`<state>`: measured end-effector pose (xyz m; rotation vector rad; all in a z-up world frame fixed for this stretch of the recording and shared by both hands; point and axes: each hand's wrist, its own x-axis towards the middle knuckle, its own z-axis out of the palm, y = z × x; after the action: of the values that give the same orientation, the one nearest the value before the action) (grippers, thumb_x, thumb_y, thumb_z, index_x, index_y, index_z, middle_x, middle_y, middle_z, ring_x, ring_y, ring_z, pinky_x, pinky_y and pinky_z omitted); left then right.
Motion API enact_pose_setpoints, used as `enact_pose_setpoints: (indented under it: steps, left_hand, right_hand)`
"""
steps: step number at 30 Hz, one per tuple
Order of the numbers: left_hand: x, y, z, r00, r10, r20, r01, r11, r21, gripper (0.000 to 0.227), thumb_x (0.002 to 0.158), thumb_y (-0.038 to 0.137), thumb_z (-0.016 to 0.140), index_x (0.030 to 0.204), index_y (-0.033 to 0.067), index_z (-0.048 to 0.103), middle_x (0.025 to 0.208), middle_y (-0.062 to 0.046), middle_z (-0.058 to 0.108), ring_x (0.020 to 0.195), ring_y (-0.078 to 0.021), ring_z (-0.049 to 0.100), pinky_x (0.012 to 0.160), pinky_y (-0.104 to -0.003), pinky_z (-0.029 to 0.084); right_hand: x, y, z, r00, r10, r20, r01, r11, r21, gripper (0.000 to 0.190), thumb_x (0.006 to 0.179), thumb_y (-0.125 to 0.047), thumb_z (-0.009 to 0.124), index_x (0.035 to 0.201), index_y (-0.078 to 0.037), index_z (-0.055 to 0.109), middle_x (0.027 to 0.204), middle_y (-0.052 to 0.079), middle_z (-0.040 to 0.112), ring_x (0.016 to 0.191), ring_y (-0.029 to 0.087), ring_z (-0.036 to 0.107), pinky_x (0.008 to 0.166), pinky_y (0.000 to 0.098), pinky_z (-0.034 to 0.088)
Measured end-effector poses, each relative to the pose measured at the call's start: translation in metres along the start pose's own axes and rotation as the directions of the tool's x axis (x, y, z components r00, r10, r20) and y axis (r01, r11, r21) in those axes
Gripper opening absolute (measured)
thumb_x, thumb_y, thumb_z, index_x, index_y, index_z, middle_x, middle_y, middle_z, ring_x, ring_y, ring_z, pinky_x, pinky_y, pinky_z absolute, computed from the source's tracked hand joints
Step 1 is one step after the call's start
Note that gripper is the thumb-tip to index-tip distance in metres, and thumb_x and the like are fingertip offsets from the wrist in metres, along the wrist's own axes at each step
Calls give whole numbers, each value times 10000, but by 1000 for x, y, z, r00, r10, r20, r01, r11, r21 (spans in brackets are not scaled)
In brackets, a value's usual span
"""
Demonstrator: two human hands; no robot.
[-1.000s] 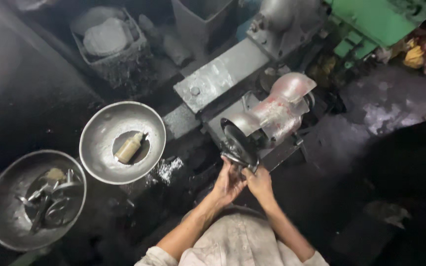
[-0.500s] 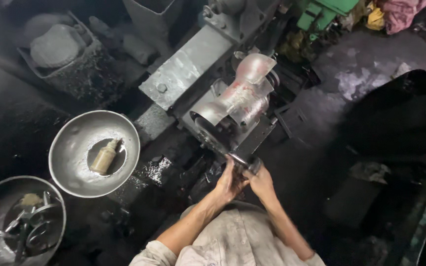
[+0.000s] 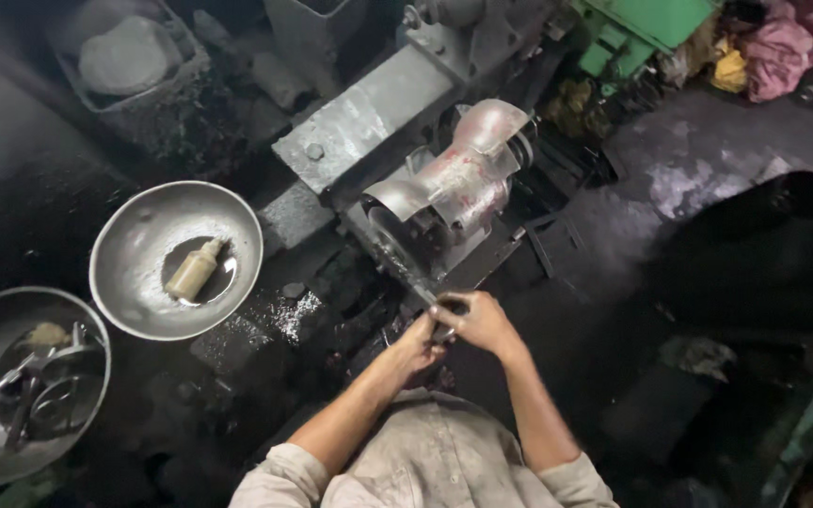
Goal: The person repeatedly grinds small metal parts against a rotating grinding wheel, then rinses them in a metal bowl of water. They continue this cycle, handling each part individually and returning it to the bowl after grinding.
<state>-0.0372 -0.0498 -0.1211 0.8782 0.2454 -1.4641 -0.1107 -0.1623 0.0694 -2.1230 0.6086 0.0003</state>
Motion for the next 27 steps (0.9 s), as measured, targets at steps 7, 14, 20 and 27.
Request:
enact_pose_setpoints:
  steps: [7,14,20,27]
  left_hand:
    - [26,1,-8,999,-32,45,36,994,-101,275,1039,388,518,1030,135,625,716,-49,672,402,-97,502,296,-167,369]
    - [-25,11,10,979,194,57,-188,977,-102,257,1097,260,504,1118,46,645,864,-88,729,687,-174,718,499,-245,564]
    - [-118,-7,3,876,447,-182,-381,872,307,341,1071,311,461,1193,66,665,918,-66,709,758,-184,677,558,-325,571]
    - [-177,-48,-70,629,701,-336,-330,632,701,376,1062,295,504,1207,7,697,1084,-103,753,989,-184,707,870,-351,556]
  right_hand:
    - [13,35,19,970,210,123,-243,866,436,341,866,-259,773,1002,51,810,851,115,779,727,183,710,662,341,564]
    - [0,46,39,999,44,-16,-31,872,488,303,918,-222,722,1094,18,783,978,82,785,883,126,686,786,270,532]
    - [-32,20,57,957,-261,126,206,920,334,330,930,-188,694,1217,-31,739,1109,86,782,1033,125,685,912,268,524]
    - [-40,-33,112,856,-352,378,172,884,435,252,1006,-161,613,1165,-30,757,1050,78,815,949,112,732,829,262,581]
